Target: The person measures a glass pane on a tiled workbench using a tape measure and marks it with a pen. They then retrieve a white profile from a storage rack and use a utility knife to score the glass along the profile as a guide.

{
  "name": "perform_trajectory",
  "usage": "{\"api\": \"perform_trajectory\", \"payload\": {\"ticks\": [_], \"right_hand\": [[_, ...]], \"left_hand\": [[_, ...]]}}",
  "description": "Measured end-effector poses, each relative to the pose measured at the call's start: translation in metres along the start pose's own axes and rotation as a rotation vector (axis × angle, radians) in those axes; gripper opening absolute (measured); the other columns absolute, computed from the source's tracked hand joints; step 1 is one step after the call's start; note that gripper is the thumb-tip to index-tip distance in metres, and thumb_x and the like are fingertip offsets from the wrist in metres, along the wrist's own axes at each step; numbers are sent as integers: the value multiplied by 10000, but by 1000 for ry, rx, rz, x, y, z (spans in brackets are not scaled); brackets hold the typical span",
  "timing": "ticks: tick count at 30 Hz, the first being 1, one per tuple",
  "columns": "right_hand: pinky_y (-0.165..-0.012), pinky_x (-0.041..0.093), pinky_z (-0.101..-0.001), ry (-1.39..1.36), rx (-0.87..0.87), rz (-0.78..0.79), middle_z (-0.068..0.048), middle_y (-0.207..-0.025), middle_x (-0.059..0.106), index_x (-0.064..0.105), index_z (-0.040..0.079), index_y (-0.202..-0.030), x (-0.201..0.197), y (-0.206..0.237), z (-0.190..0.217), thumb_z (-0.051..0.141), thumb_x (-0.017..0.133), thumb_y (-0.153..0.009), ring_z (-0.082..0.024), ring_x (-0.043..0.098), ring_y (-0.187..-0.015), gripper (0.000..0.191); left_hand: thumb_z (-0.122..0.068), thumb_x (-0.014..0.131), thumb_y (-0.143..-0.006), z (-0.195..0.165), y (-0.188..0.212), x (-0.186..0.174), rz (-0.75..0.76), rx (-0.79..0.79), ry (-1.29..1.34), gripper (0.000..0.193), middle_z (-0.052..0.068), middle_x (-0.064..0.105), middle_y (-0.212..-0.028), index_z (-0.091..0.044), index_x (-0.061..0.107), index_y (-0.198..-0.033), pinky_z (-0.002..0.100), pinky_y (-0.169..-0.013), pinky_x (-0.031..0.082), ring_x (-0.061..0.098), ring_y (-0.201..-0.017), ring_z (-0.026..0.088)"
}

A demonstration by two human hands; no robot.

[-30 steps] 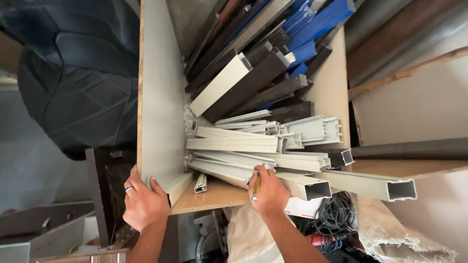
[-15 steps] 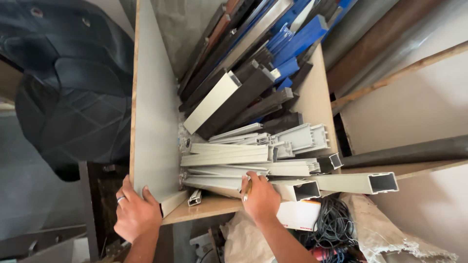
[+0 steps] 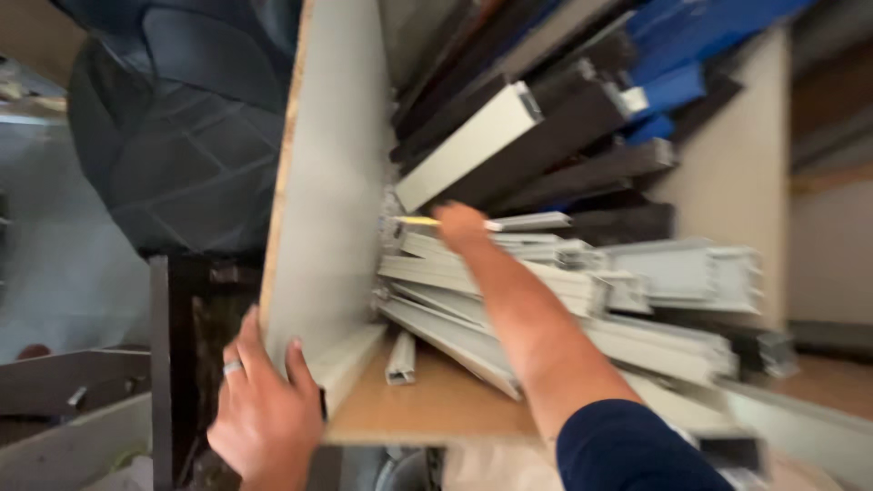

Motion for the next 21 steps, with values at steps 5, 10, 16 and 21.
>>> {"api": "perform_trajectory", "payload": {"ticks": [5, 10, 16, 21], "right_hand": [[-1001, 555, -503, 194, 278, 285, -120, -1386, 668, 724, 140, -1294, 86, -20, -132, 185, 550, -1026, -329, 644, -1272, 323], [-1043, 487, -524, 91, 522, 346, -132, -1486, 524, 618, 172, -1402, 117, -34, -178, 221, 482, -1048, -360, 518, -1356, 382], [-1027, 512, -515, 145, 569, 396, -150, -1508, 534, 637, 141, -1404, 161, -71, -187, 247, 451, -1072, -351, 530, -1374, 395], [-993, 559, -471, 291, 444, 418, -72, -1479, 617, 700, 172, -1367, 180, -78, -186, 231, 473, -1067, -278, 610, -1344, 380]], "left_hand": [[-311, 690, -933, 11, -2, 24, -46, 17, -36, 577, 146, 723, -1224, -133, 577, -1470, 471, -611, 570, 742, -851, 336], [-203, 719, -847, 58, -15, 95, -103, 103, 254, 664, 288, 671, -1123, 33, 525, -1436, 462, -854, 592, 737, -956, 374], [-238, 789, -719, 147, -45, 192, 271, 182, 503, 854, 268, 705, -1206, 88, 468, -1439, 477, -1019, 526, 702, -1131, 341], [-248, 780, -733, 179, -36, 209, 220, 199, 629, 805, 250, 695, -1212, 67, 483, -1412, 476, -1027, 509, 688, -1150, 332]]}}
Point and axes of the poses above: each hand's wrist, its own y-axis away from the middle knuckle, its own x-axis out of the palm, z = x × y, the point moved 6 cm from there along -y, towards the middle knuckle
